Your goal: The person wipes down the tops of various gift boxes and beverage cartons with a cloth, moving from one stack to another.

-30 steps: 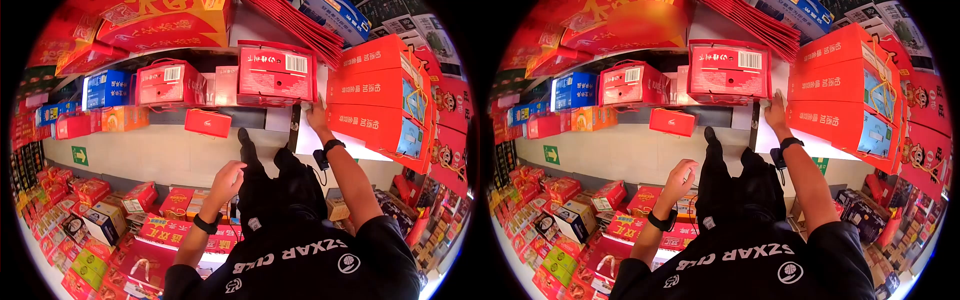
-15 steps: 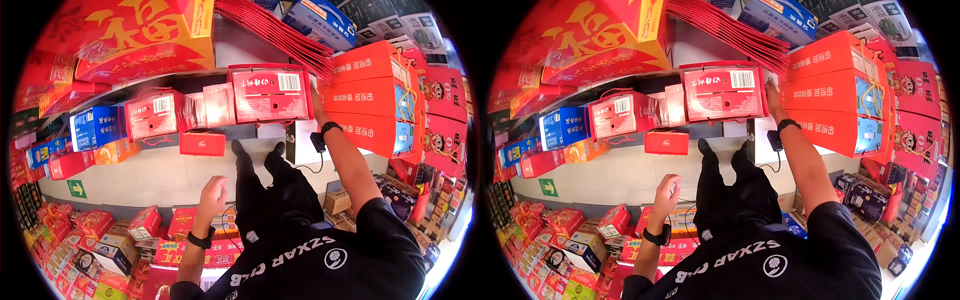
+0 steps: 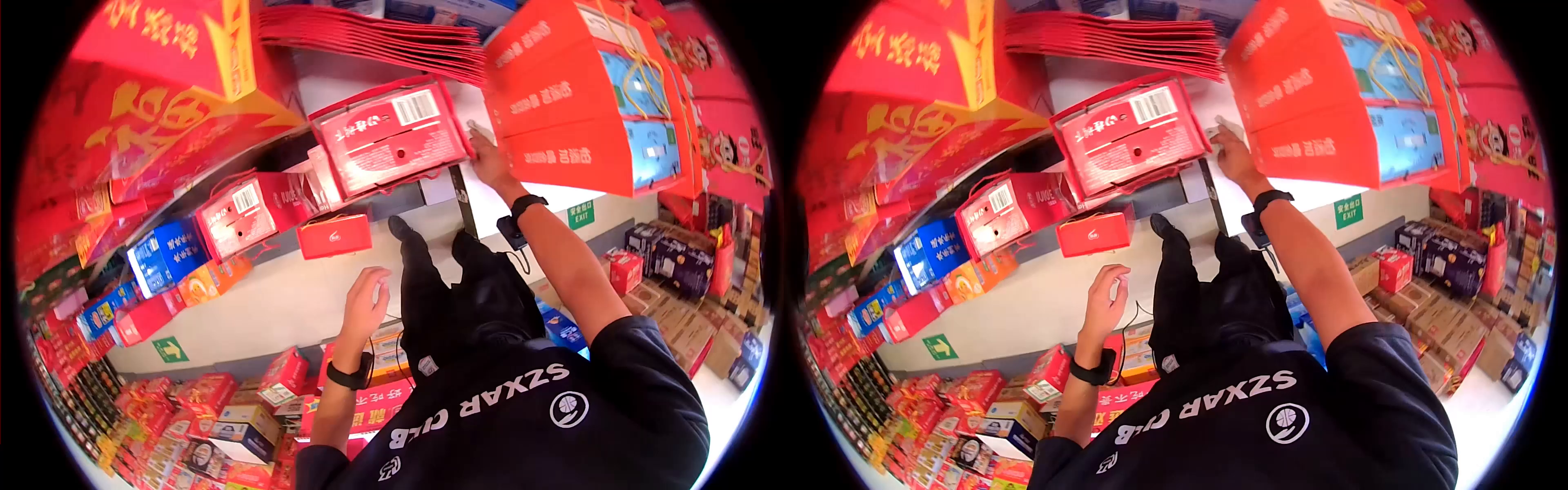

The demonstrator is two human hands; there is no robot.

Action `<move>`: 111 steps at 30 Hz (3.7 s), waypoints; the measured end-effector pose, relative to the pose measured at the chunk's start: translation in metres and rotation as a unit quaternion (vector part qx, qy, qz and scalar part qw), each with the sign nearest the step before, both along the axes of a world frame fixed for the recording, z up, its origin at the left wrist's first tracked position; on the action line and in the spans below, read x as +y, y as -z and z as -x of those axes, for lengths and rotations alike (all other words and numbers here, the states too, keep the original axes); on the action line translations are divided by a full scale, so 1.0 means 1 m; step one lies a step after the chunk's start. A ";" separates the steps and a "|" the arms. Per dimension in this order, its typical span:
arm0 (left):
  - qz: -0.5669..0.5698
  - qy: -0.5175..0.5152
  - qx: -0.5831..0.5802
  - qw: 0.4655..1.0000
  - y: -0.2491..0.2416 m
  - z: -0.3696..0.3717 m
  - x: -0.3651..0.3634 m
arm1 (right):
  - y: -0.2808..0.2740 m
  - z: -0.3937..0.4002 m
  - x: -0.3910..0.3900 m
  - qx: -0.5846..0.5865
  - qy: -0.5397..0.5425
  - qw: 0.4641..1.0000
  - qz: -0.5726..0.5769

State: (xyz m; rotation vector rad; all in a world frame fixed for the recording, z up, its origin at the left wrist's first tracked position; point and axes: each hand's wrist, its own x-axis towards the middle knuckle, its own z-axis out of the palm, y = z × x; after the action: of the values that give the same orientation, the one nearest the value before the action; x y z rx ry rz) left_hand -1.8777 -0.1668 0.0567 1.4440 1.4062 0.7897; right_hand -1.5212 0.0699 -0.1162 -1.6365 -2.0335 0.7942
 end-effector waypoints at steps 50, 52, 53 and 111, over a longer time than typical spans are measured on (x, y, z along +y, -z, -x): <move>-0.019 0.002 0.083 0.996 -0.028 -0.181 -0.028 | -0.023 -0.096 -0.127 0.006 -0.087 0.992 0.088; -0.008 0.000 0.066 0.998 -0.023 -0.150 -0.027 | -0.016 -0.066 -0.134 -0.057 -0.053 0.995 0.060; -0.011 -0.004 0.060 0.998 -0.019 -0.135 -0.024 | -0.013 -0.050 -0.134 -0.088 -0.036 0.994 0.045; -0.038 0.109 0.146 0.983 -0.046 -0.355 0.022 | -0.043 -0.591 -0.126 -0.044 0.056 0.994 0.087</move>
State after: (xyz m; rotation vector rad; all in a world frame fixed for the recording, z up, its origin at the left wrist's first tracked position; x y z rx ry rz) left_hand -1.5229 -0.1452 0.1026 1.7941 1.4116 0.5107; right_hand -0.9303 -0.0563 -0.0732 -1.8944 -1.9565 0.8962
